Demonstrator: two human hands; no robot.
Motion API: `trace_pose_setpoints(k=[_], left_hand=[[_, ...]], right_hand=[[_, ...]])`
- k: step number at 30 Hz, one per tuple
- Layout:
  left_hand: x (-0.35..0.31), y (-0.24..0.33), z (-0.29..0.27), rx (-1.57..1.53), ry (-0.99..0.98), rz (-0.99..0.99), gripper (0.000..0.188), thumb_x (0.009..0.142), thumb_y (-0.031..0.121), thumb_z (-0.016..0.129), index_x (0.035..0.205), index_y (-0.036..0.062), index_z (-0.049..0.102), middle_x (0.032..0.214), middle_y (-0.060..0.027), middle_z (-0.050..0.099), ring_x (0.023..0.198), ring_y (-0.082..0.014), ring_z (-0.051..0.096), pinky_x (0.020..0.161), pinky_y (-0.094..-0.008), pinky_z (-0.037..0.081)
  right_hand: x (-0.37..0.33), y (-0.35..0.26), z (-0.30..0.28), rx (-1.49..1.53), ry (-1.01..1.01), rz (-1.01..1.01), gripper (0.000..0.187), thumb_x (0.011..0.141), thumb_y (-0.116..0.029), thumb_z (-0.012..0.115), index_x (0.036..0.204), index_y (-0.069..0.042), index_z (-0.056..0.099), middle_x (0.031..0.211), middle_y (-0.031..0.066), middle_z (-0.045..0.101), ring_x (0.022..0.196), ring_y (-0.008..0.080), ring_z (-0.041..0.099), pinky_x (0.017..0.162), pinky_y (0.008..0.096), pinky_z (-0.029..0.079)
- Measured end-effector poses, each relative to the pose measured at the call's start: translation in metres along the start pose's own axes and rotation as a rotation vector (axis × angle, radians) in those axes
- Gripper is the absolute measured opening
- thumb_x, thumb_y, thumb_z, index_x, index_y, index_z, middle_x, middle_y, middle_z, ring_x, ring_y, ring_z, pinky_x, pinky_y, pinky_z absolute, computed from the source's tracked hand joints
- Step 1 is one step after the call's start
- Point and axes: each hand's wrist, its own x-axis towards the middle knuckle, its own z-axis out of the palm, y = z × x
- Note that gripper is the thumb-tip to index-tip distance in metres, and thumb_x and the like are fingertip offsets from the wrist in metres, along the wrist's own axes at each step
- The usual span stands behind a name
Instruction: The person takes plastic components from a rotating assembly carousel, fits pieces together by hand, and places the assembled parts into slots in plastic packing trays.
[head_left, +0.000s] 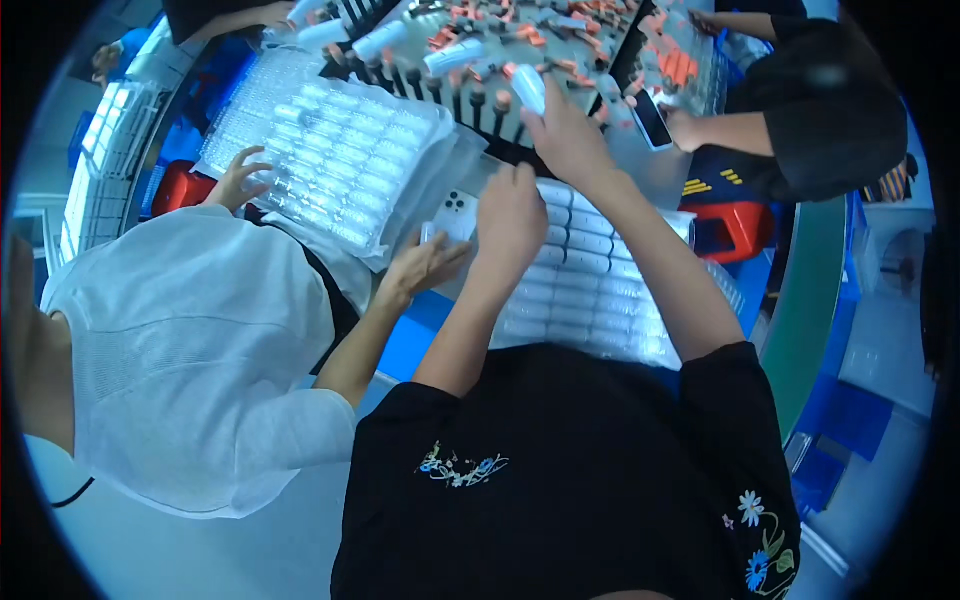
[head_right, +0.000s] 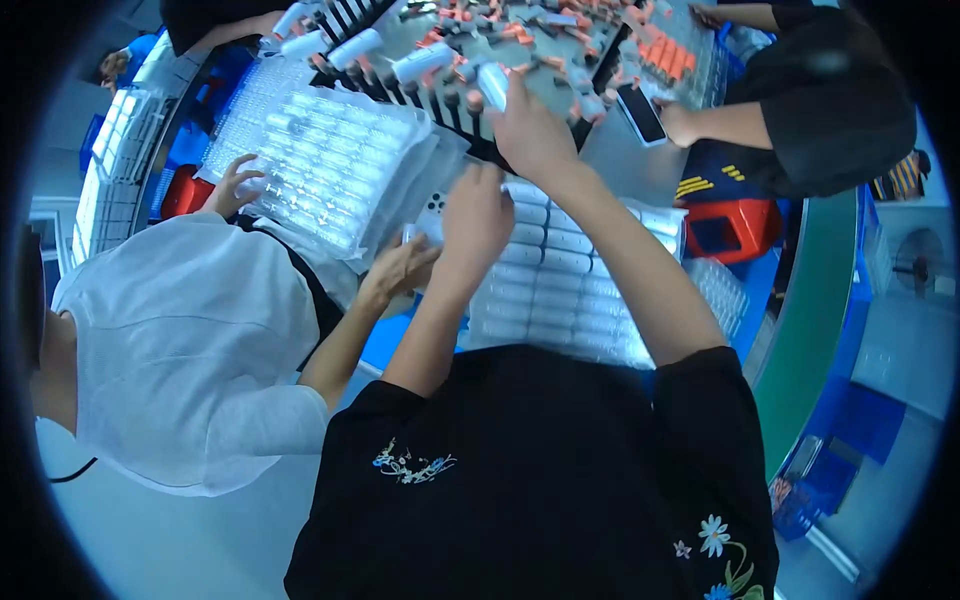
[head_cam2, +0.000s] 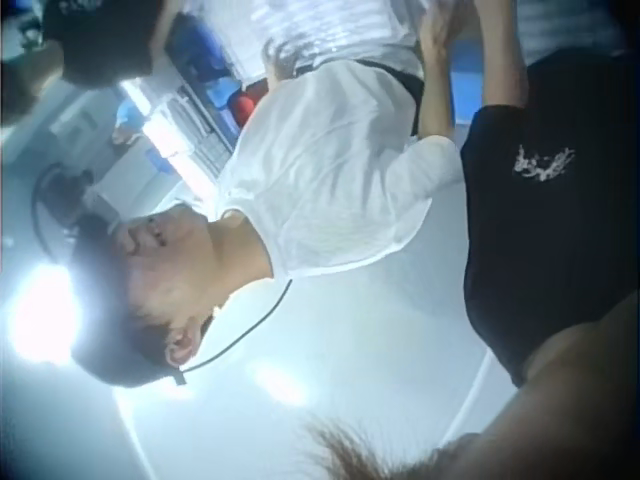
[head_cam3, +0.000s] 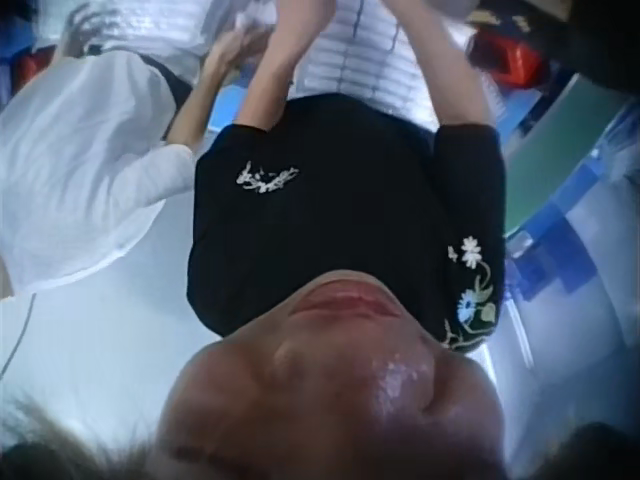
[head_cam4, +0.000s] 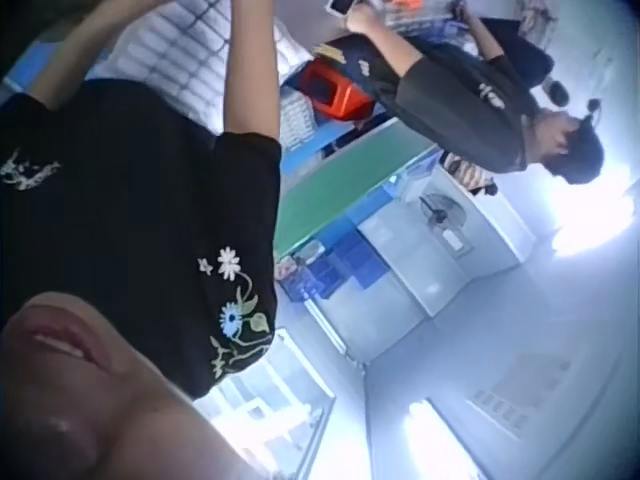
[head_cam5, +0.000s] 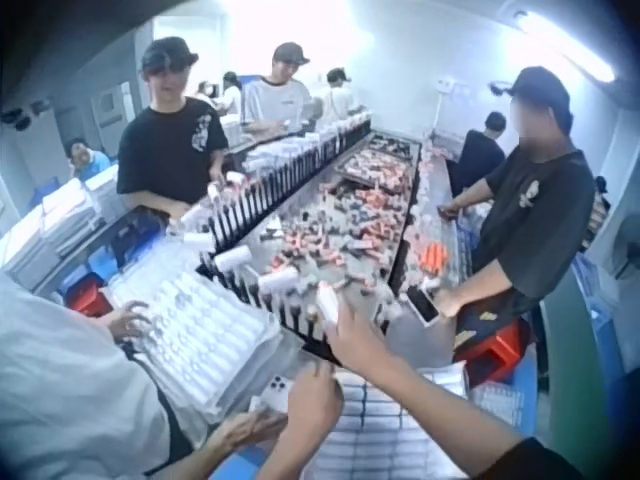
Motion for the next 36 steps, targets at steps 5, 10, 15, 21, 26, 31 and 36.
trace_pose_setpoints(k=[5, 10, 15, 21, 26, 31, 36], left_hand=[[-0.058, -0.009, 0.015, 0.072, -0.206, 0.298, 0.033, 0.073, 0.002, 0.070, 0.105, 0.0030, 0.061, 0.108, -0.0156, 0.060, 0.104, -0.0357, 0.059, 0.081, -0.0465, 0.052], [-0.066, -0.004, 0.024, 0.304, -0.250, 0.348, 0.032, 0.075, 0.007, 0.072, 0.106, 0.0037, 0.063, 0.110, -0.0127, 0.060, 0.111, -0.0327, 0.057, 0.085, -0.0451, 0.050], [-0.047, -0.001, 0.035, 0.472, -0.269, 0.509, 0.028, 0.078, 0.015, 0.074, 0.103, 0.0056, 0.067, 0.112, -0.0122, 0.060, 0.114, -0.0295, 0.058, 0.091, -0.0441, 0.046], [0.005, 0.023, -0.021, 0.028, -0.673, 0.258, 0.067, 0.066, 0.025, 0.087, 0.116, -0.0017, 0.050, 0.113, -0.0266, 0.064, 0.100, -0.0489, 0.066, 0.088, -0.0510, 0.056], [0.066, 0.046, -0.052, 0.045, -0.185, 0.578, 0.069, 0.069, 0.004, 0.074, 0.133, -0.0030, 0.050, 0.112, -0.0194, 0.064, 0.111, -0.0372, 0.063, 0.099, -0.0459, 0.050], [0.153, 0.063, -0.049, 0.180, -0.189, 0.792, 0.057, 0.083, -0.002, 0.064, 0.139, 0.0059, 0.055, 0.131, -0.0129, 0.065, 0.125, -0.0333, 0.060, 0.105, -0.0465, 0.048], [0.184, 0.037, -0.029, 0.281, -0.531, 0.664, 0.050, 0.082, 0.012, 0.076, 0.126, 0.0031, 0.057, 0.133, -0.0168, 0.065, 0.122, -0.0361, 0.064, 0.094, -0.0475, 0.055]], right_hand=[[-0.131, 0.051, -0.033, 0.189, -0.158, 0.046, 0.046, 0.093, -0.018, 0.073, 0.132, 0.002, 0.058, 0.112, 0.0194, 0.069, 0.092, 0.0365, 0.070, 0.086, 0.0441, 0.056], [-0.195, 0.065, -0.039, -0.091, -0.349, -0.108, 0.044, 0.082, -0.014, 0.078, 0.121, -0.001, 0.064, 0.120, 0.0173, 0.061, 0.114, 0.0364, 0.060, 0.096, 0.0427, 0.053], [-0.195, 0.055, -0.004, -0.456, -0.225, -0.149, 0.038, 0.074, -0.013, 0.078, 0.108, -0.004, 0.065, 0.113, 0.0145, 0.061, 0.109, 0.0313, 0.060, 0.086, 0.0433, 0.052], [-0.182, 0.059, -0.040, -0.217, -0.408, -0.054, 0.060, 0.065, -0.027, 0.088, 0.113, -0.003, 0.062, 0.114, 0.0167, 0.061, 0.113, 0.0353, 0.061, 0.097, 0.0437, 0.051], [-0.150, 0.075, -0.093, 0.293, -0.362, 0.222, 0.078, 0.079, -0.036, 0.082, 0.138, 0.002, 0.049, 0.124, 0.0261, 0.067, 0.106, 0.0414, 0.070, 0.089, 0.0470, 0.056], [-0.059, 0.100, -0.156, 0.024, 0.088, -0.009, 0.056, 0.090, -0.021, 0.071, 0.144, -0.019, 0.057, 0.135, 0.0233, 0.060, 0.114, 0.0415, 0.065, 0.097, 0.0448, 0.053], [0.012, 0.082, -0.189, -0.319, -0.175, -0.422, 0.046, 0.090, -0.011, 0.071, 0.134, -0.024, 0.065, 0.135, 0.0149, 0.060, 0.126, 0.0377, 0.059, 0.104, 0.0456, 0.050]])
